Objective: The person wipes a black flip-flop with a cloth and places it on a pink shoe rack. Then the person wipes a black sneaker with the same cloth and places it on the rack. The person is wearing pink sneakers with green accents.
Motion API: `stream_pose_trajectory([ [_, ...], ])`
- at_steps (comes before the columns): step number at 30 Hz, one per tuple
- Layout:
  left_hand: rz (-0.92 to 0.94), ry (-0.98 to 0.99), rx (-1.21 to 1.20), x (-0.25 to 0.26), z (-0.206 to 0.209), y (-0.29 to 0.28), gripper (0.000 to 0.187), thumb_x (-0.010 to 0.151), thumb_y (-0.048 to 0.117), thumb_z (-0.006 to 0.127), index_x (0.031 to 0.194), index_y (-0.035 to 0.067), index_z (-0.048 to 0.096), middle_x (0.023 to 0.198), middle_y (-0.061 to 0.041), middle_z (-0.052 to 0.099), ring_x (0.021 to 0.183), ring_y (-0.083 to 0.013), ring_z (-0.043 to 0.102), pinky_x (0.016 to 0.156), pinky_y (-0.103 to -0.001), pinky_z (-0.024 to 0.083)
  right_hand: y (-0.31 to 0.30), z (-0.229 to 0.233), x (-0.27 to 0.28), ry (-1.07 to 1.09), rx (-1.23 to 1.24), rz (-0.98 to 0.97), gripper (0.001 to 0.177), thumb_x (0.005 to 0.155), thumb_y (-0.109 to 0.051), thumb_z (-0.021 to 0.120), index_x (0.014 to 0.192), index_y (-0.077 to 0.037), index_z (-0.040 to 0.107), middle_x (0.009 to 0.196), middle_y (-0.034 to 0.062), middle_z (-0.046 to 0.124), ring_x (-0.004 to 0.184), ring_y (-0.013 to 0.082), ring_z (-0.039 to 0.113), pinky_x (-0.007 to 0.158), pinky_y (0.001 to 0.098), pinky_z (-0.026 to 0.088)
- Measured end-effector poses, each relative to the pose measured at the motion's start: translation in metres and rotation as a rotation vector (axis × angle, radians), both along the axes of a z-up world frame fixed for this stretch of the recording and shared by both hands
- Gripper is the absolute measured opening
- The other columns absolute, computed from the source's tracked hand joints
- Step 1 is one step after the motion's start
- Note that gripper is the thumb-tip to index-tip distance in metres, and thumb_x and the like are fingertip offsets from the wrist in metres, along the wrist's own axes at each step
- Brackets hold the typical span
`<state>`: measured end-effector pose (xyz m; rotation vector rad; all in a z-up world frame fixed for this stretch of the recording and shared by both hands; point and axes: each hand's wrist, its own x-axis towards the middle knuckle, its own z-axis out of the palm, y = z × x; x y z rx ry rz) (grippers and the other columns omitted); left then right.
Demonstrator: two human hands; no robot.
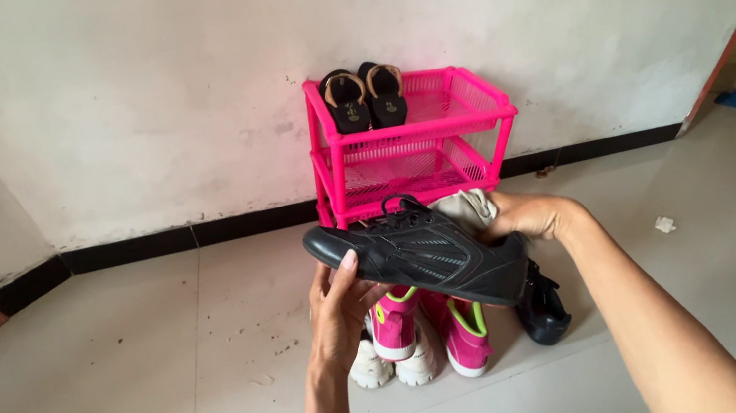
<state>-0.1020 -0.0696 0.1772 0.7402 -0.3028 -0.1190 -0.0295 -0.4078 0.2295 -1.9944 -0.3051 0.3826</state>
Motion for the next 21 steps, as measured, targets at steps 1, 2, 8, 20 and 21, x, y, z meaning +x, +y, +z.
stream_pose_trajectory([
  [1,0.05,0.013,-0.018,-0.001,-0.003,-0.001,0.05,0.092,0.028,0.068,0.131,0.002,0.051,0.112,-0.015,0.069,0.098,-0.025,0.074,0.09,-0.045,0.062,0.007,0.002,-0.001,-0.037,-0.053,-0.025,0.083,0.069,-0.002,0.08,0.146,-0.009,0.049,0.134,0.0032,0.066,0.122,0.0152,0.058,0.106,0.0313,0.044],
  [2,0.1,0.026,-0.04,-0.001,-0.004,-0.003,0.049,0.093,0.028,0.069,0.13,0.0,0.051,0.111,-0.017,0.068,0.098,-0.0257,0.073,0.091,-0.046,0.062,0.014,0.007,-0.004,-0.076,-0.11,-0.048,0.082,0.069,-0.005,0.082,0.144,-0.01,0.05,0.131,0.0007,0.068,0.12,0.0137,0.06,0.105,0.0301,0.044],
  [8,0.302,0.175,-0.158,-0.015,-0.002,-0.008,0.051,0.092,0.036,0.067,0.129,0.005,0.05,0.106,-0.018,0.066,0.094,-0.0288,0.073,0.086,-0.045,0.063,0.05,0.044,-0.07,-0.332,0.096,-0.813,0.051,0.102,-0.042,0.063,0.144,-0.014,0.054,0.086,0.0075,0.068,0.065,0.0216,0.045,0.051,0.0386,0.035],
  [20,0.474,0.206,-0.232,-0.062,0.024,-0.02,0.048,0.089,0.029,0.072,0.125,0.007,0.048,0.116,-0.013,0.062,0.102,-0.0264,0.07,0.088,-0.041,0.061,0.148,-0.005,-0.152,-1.166,-0.011,-0.992,0.041,0.113,-0.028,0.055,0.141,0.002,0.053,0.133,0.0217,0.055,0.12,0.0344,0.059,0.099,0.0457,0.048],
  [21,0.495,0.195,-0.237,-0.063,0.025,-0.022,0.048,0.089,0.028,0.073,0.124,0.006,0.048,0.117,-0.013,0.061,0.103,-0.026,0.07,0.089,-0.041,0.062,0.15,-0.005,-0.155,-1.12,-0.015,-1.011,0.04,0.11,-0.027,0.056,0.14,0.001,0.055,0.131,0.0205,0.056,0.119,0.0342,0.059,0.099,0.046,0.047],
])
